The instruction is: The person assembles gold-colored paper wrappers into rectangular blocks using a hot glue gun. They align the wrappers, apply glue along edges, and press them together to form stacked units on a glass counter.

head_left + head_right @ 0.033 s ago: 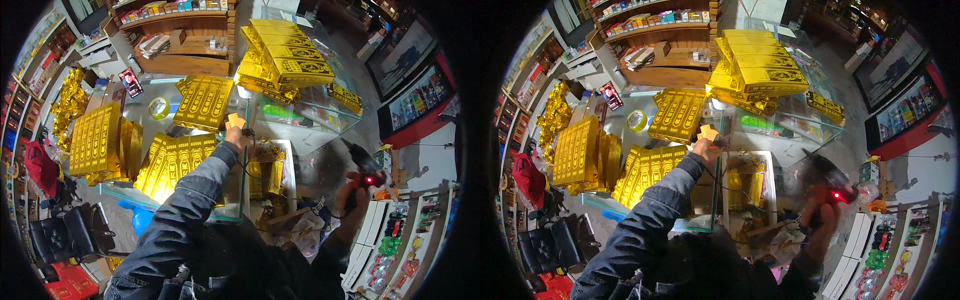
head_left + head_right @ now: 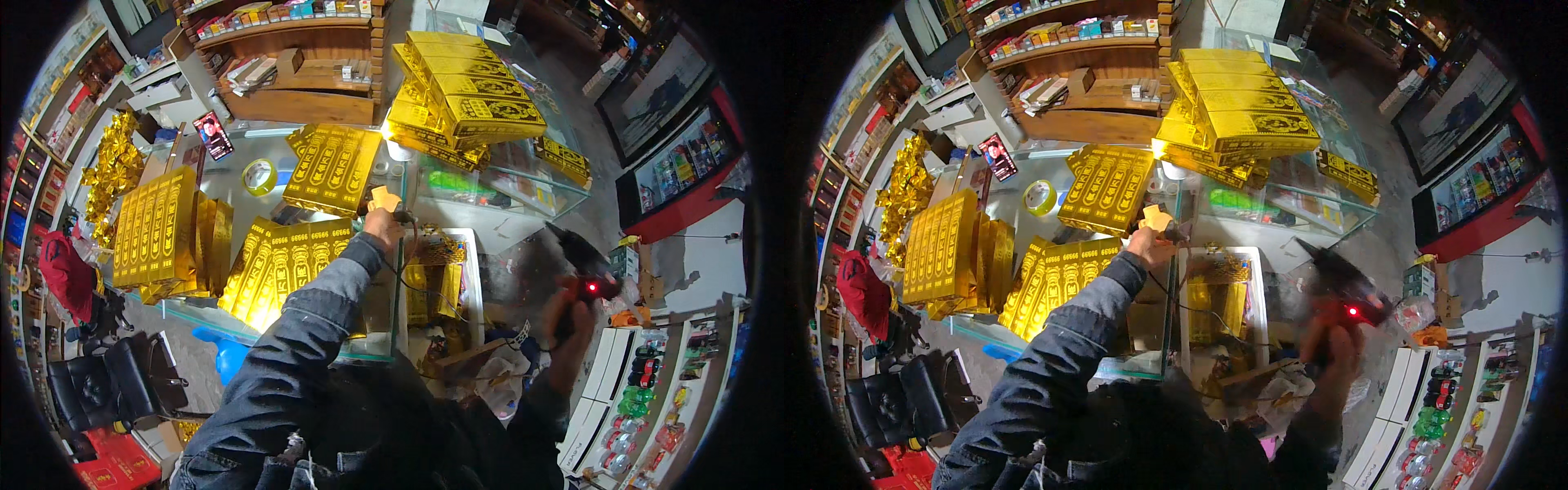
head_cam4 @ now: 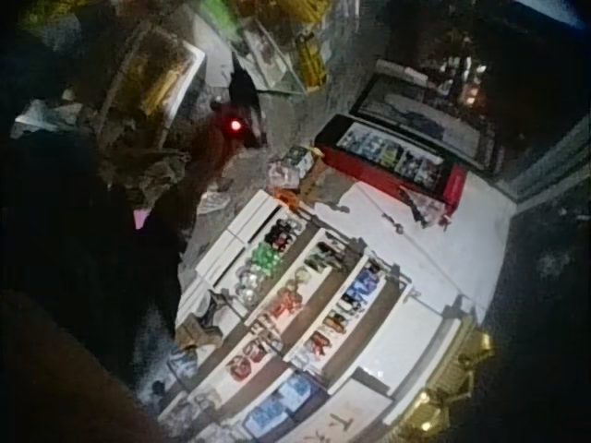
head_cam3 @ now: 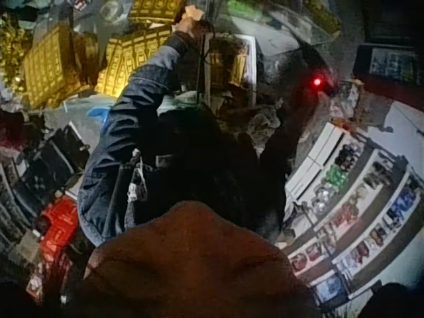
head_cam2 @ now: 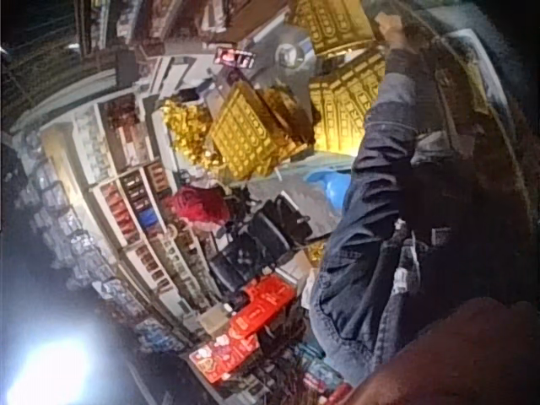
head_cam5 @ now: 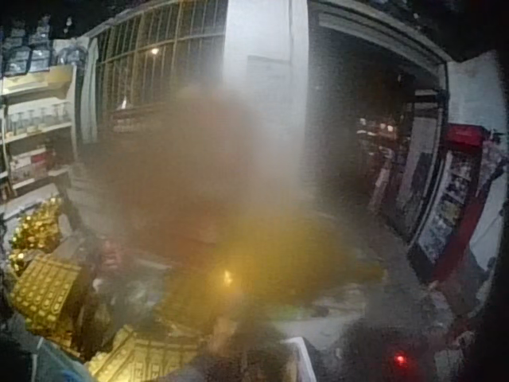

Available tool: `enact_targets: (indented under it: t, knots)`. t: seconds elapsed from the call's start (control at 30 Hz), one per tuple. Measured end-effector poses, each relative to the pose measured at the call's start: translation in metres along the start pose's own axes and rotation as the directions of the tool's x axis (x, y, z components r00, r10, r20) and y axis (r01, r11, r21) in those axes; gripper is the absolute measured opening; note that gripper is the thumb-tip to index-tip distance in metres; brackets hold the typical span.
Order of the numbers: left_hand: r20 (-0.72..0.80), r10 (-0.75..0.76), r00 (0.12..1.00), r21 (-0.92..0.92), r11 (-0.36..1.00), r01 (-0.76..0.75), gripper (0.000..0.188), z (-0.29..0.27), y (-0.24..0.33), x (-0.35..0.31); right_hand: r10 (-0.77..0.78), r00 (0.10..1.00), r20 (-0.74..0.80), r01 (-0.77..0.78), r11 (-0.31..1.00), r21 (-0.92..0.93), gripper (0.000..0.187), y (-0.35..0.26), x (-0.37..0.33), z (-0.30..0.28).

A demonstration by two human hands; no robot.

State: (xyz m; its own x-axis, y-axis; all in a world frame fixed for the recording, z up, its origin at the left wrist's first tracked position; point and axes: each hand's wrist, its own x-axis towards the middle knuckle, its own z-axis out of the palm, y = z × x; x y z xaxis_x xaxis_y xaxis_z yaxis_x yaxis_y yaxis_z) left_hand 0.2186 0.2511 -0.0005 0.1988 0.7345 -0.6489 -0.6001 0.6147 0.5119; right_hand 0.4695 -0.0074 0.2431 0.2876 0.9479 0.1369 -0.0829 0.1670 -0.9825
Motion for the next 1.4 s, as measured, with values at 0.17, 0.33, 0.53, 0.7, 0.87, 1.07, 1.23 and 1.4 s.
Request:
enact_targets:
  t: [0.17, 0.33, 0.53, 0.7, 0.87, 1.07, 1.23, 1.4]
  knots:
    - [0.088, 0.230, 0.969, 0.203, 0.948, -0.244, 0.020, -0.010, 0.015, -0.025, 0.103, 0.985, 0.137, -0.068, 0.969, -0.237, 0.037, 0.026, 0.031, 0.037]
    - [0.294, 0.613, 0.733, 0.615, 0.466, -0.637, 0.017, 0.011, -0.007, -0.037, 0.086, 0.993, 0.076, -0.052, 0.927, -0.371, 0.034, 0.039, 0.037, 0.063]
    - [0.676, 0.204, 0.709, 0.515, -0.819, -0.255, 0.033, 0.023, -0.016, -0.031, 0.157, 0.971, 0.183, -0.130, 0.980, -0.149, 0.033, 0.023, 0.041, 0.070]
    - [0.664, 0.261, 0.701, 0.540, -0.816, -0.208, 0.046, 0.020, -0.011, -0.037, 0.157, 0.981, 0.118, -0.141, 0.980, -0.137, 0.035, 0.030, 0.043, 0.062]
    - [0.772, 0.294, 0.564, 0.578, -0.694, -0.429, 0.045, 0.018, -0.007, -0.137, -0.033, 0.903, 0.429, 0.297, 0.771, -0.563, 0.032, 0.060, 0.064, 0.075]
    - [0.475, 0.596, 0.648, 0.819, -0.029, -0.574, 0.025, -0.069, 0.021, -0.324, 0.181, 0.875, 0.450, -0.061, 0.961, -0.269, 0.033, 0.105, 0.086, 0.154]
    - [0.448, 0.662, 0.601, 0.894, -0.308, -0.326, 0.055, -0.118, -0.016, -0.353, 0.083, 0.821, 0.565, 0.046, 0.977, -0.209, 0.030, 0.152, 0.103, 0.217]
    - [0.407, 0.657, 0.635, 0.885, -0.456, -0.096, 0.075, -0.143, -0.054, -0.314, 0.064, 0.792, 0.607, 0.103, 0.966, -0.235, 0.037, 0.181, 0.112, 0.241]
